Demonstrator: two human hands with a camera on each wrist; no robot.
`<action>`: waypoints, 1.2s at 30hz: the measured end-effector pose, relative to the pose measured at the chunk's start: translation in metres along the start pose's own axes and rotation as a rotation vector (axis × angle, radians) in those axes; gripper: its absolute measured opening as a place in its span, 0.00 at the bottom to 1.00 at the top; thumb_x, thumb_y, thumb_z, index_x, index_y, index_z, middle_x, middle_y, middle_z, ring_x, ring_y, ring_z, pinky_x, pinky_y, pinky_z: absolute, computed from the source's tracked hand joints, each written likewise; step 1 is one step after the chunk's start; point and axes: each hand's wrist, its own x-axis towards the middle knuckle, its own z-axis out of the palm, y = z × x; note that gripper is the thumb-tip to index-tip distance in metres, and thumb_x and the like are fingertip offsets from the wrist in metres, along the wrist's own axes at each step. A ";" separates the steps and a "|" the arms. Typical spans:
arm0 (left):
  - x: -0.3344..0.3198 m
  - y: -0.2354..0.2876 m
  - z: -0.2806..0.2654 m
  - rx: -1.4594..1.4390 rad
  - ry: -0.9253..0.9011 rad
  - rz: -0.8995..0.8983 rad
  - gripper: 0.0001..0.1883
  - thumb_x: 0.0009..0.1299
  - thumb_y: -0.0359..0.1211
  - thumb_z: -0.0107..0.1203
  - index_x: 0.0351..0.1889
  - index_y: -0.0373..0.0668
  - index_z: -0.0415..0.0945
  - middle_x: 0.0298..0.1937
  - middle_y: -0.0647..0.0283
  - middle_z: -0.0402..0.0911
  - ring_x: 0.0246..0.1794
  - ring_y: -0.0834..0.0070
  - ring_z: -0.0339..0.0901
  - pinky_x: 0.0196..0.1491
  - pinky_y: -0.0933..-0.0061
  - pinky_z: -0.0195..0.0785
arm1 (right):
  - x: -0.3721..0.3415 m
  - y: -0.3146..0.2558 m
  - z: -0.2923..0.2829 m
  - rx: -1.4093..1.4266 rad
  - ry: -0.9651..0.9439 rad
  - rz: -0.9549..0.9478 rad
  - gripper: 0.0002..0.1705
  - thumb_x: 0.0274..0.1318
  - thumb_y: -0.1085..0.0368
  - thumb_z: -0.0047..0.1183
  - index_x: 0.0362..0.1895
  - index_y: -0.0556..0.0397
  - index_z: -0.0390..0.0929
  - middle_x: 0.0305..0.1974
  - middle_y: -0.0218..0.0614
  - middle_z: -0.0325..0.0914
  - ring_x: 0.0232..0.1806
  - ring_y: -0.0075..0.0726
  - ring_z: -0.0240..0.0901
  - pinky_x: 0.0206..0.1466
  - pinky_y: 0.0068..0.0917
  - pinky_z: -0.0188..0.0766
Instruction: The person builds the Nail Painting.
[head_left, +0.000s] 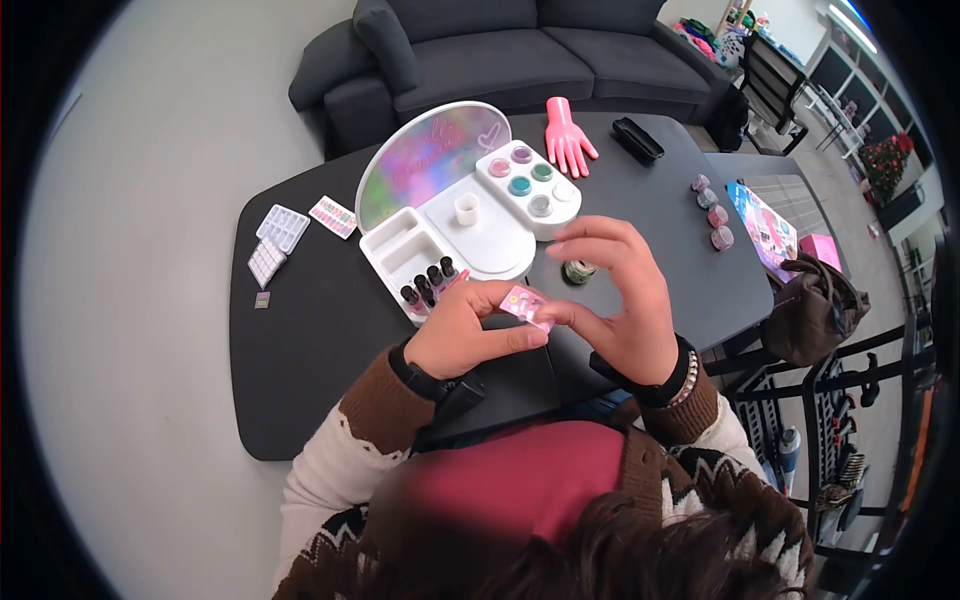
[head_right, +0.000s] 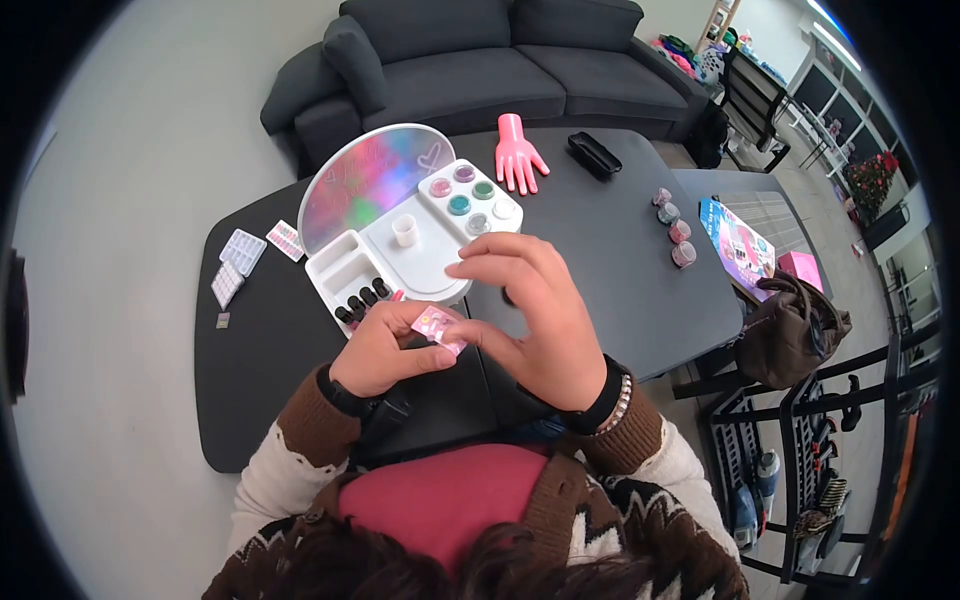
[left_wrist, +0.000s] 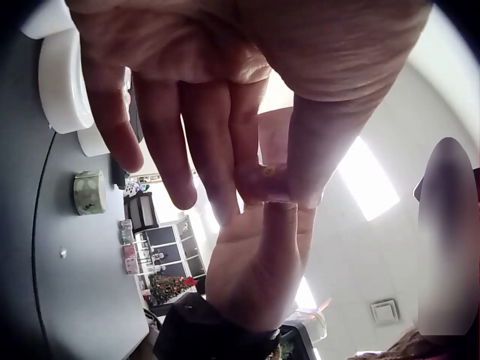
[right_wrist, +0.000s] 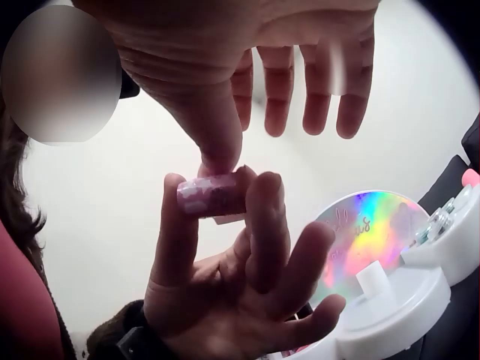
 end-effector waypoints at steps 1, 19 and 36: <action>0.001 -0.001 0.001 -0.070 0.017 -0.014 0.17 0.79 0.34 0.72 0.61 0.35 0.86 0.53 0.66 0.90 0.54 0.83 0.84 0.61 0.75 0.76 | 0.000 -0.002 0.001 0.065 0.033 0.103 0.20 0.54 0.73 0.75 0.51 0.46 0.86 0.56 0.34 0.85 0.62 0.50 0.79 0.67 0.46 0.74; 0.008 -0.011 -0.002 -0.119 -0.034 -0.123 0.37 0.86 0.50 0.60 0.84 0.37 0.65 0.73 0.51 0.82 0.72 0.68 0.80 0.77 0.64 0.69 | -0.013 0.071 -0.035 -0.001 -0.206 0.512 0.13 0.63 0.71 0.68 0.52 0.52 0.88 0.42 0.36 0.86 0.42 0.35 0.86 0.47 0.27 0.83; 0.008 -0.020 -0.001 -0.138 0.001 -0.159 0.28 0.87 0.42 0.60 0.78 0.36 0.73 0.67 0.57 0.87 0.63 0.78 0.82 0.71 0.71 0.74 | -0.019 0.081 -0.014 -0.153 -0.276 0.514 0.12 0.65 0.67 0.70 0.52 0.46 0.94 0.45 0.40 0.85 0.38 0.38 0.84 0.45 0.35 0.81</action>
